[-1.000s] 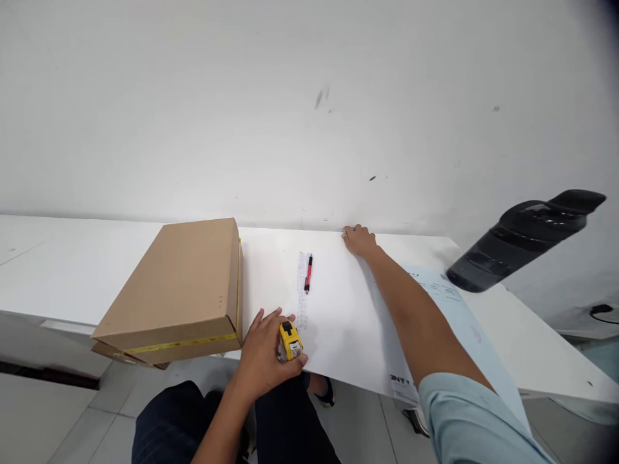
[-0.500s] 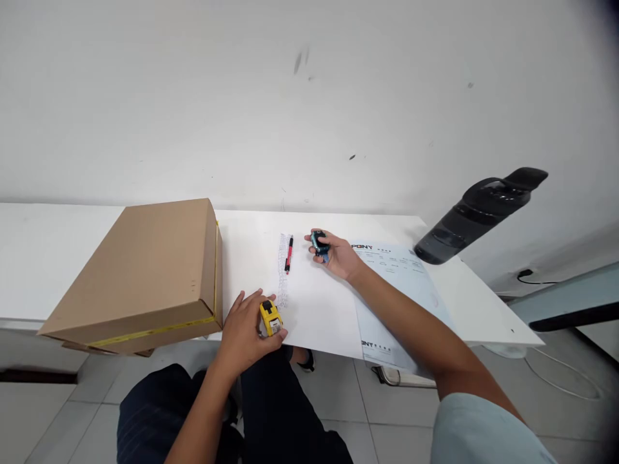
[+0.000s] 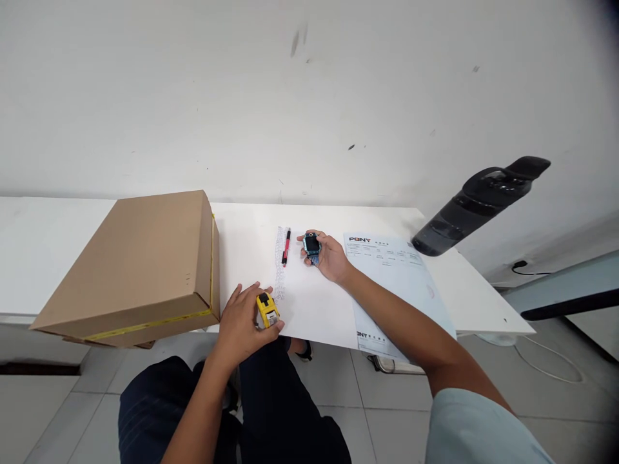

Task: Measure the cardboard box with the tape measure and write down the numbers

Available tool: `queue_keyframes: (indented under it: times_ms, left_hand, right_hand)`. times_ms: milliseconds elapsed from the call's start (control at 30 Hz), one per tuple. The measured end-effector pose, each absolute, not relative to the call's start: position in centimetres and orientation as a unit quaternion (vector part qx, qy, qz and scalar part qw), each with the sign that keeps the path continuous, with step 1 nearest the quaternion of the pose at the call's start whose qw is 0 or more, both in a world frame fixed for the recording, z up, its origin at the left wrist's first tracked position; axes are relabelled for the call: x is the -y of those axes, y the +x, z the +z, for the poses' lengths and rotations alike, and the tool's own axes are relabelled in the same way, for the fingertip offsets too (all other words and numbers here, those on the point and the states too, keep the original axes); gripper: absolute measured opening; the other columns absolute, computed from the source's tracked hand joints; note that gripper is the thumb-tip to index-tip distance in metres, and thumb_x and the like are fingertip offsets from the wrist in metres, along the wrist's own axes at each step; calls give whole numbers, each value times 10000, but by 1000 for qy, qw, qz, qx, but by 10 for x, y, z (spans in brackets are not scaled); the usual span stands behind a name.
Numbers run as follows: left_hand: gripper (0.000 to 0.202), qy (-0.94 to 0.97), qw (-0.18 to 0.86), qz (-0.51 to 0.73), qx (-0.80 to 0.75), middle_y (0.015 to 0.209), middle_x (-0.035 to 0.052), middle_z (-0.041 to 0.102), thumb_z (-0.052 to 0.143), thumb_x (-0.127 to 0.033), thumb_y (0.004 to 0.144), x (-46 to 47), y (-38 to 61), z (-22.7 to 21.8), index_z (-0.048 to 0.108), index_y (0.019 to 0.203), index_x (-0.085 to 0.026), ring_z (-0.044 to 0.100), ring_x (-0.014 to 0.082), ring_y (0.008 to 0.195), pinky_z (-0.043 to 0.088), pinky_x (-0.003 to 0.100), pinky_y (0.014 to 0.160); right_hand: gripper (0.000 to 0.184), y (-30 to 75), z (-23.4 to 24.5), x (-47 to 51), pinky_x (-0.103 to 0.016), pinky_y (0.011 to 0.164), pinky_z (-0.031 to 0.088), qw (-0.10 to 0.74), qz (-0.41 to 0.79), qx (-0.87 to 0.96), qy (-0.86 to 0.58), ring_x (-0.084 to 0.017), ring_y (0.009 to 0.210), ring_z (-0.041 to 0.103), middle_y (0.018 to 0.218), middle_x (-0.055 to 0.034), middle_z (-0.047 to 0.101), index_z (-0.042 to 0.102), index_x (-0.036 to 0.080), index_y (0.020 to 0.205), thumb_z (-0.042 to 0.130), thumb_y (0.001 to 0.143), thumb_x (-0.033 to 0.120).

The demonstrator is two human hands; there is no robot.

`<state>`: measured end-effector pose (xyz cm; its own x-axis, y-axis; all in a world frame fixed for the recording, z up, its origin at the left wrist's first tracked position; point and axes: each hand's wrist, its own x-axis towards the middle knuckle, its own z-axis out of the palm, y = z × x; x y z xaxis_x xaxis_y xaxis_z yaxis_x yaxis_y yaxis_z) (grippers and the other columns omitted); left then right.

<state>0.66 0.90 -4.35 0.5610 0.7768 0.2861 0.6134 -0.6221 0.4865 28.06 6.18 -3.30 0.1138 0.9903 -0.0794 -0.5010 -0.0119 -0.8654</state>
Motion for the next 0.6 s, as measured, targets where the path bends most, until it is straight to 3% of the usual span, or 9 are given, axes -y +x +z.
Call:
queue_keyframes:
  times_ms: [333,600]
  left_hand:
    - [571,866,172,240,-403,1352,84,675,656,-465,805,-9,7,-46,549,1311,-224,549,328,1379,287,572,1264]
    - [587,872,166,232,-398,1380,93,657,651,-470,822,-9,6,-47,536,1339,-217,534,313,1395,281,558,1268]
  right_hand:
    - [365,280,-36,-62,-278,503,439,623,587,330,-398,-169,651,615,976,-21,708,551,269,1016,652,698,415]
    - [558,276,-31,-61,-257,445,334,637,559,303,-435,-122,476,481,644,41,579,555,260,890,666,729,783]
